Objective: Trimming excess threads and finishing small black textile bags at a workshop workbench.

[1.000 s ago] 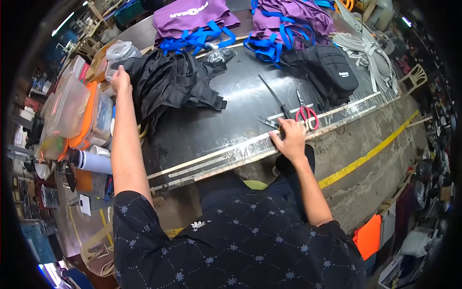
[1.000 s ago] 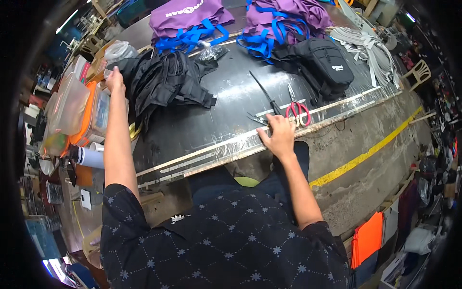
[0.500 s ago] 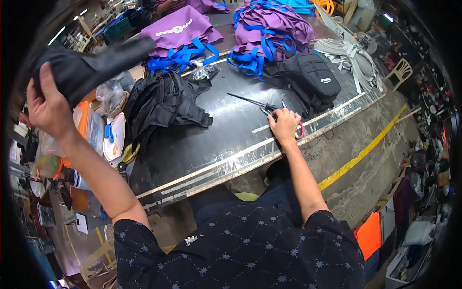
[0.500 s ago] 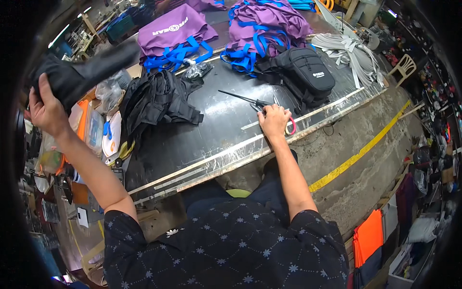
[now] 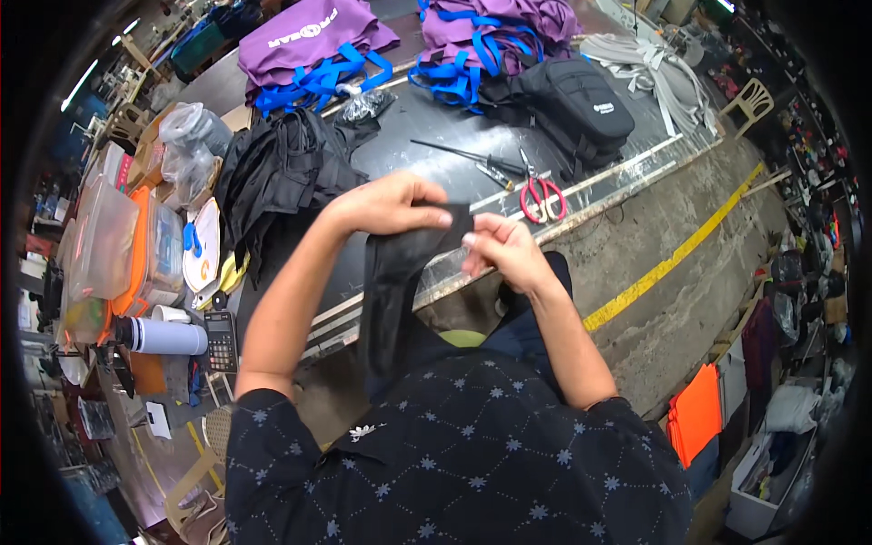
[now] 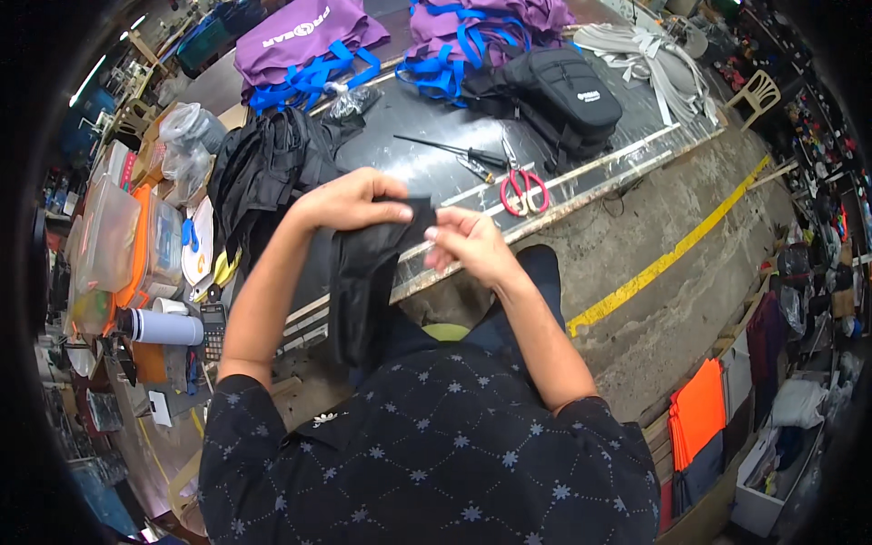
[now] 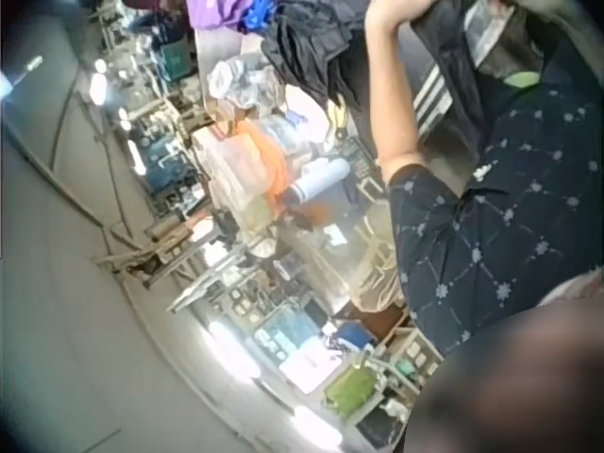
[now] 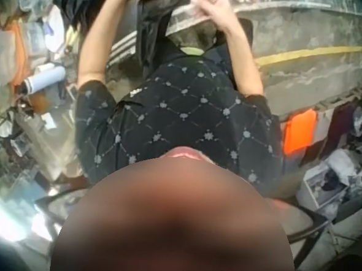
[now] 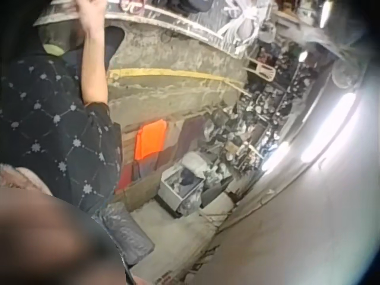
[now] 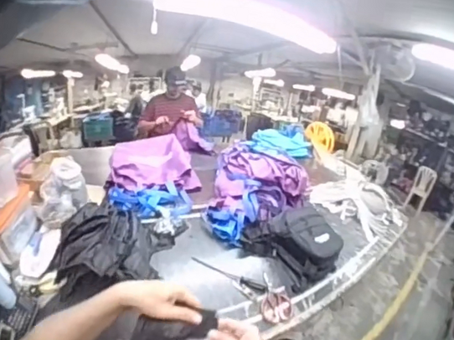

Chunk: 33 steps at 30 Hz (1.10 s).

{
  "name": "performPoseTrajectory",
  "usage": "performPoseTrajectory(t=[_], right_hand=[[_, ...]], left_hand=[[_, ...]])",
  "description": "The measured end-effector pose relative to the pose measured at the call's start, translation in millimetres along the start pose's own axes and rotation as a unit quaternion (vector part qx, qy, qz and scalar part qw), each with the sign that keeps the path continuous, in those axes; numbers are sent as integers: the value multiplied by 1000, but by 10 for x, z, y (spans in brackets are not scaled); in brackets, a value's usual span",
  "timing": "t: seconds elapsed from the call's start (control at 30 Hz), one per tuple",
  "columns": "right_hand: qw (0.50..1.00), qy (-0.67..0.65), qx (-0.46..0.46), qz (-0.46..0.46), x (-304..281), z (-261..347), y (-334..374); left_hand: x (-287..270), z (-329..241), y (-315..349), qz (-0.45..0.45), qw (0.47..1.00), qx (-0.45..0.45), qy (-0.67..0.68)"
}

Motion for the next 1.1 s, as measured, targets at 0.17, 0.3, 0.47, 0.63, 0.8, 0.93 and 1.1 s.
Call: performPoseTrajectory(t=[0.17, 0.3, 0.47, 0.63, 0.8, 0.93, 1.1], right_hand=[[993, 93, -73, -16, -138, 134, -24], [997, 61, -40, 34, 24, 225, -82], [998, 14, -42, 55, 238, 256, -183], [986, 52, -141, 71, 570, 541, -24], [986, 5, -168, 12, 554, 647, 338], [992, 12, -122, -37, 292, 370, 319], [976, 203, 49, -59, -372, -465, 129]], left_hand=[[-89, -551, 219, -302, 926, 64, -216], [293, -1195, 796, -498, 803, 201, -258], [1532, -159, 530, -119, 955, -32, 268], [965, 260, 607, -404, 882, 83, 228], [519, -476, 755, -524, 788, 222, 233], [504, -349, 401, -459, 801, 141, 357], [529, 871, 2, -511, 815, 43, 268]])
Point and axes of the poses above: each hand's wrist, its own y-axis away from the middle knuckle, its own x-axis out of the palm, z = x × y, the point moved 10 cm from there along -y, towards the middle knuckle, and after that the axes turned 4 degrees about y, right-handed, at the moved point
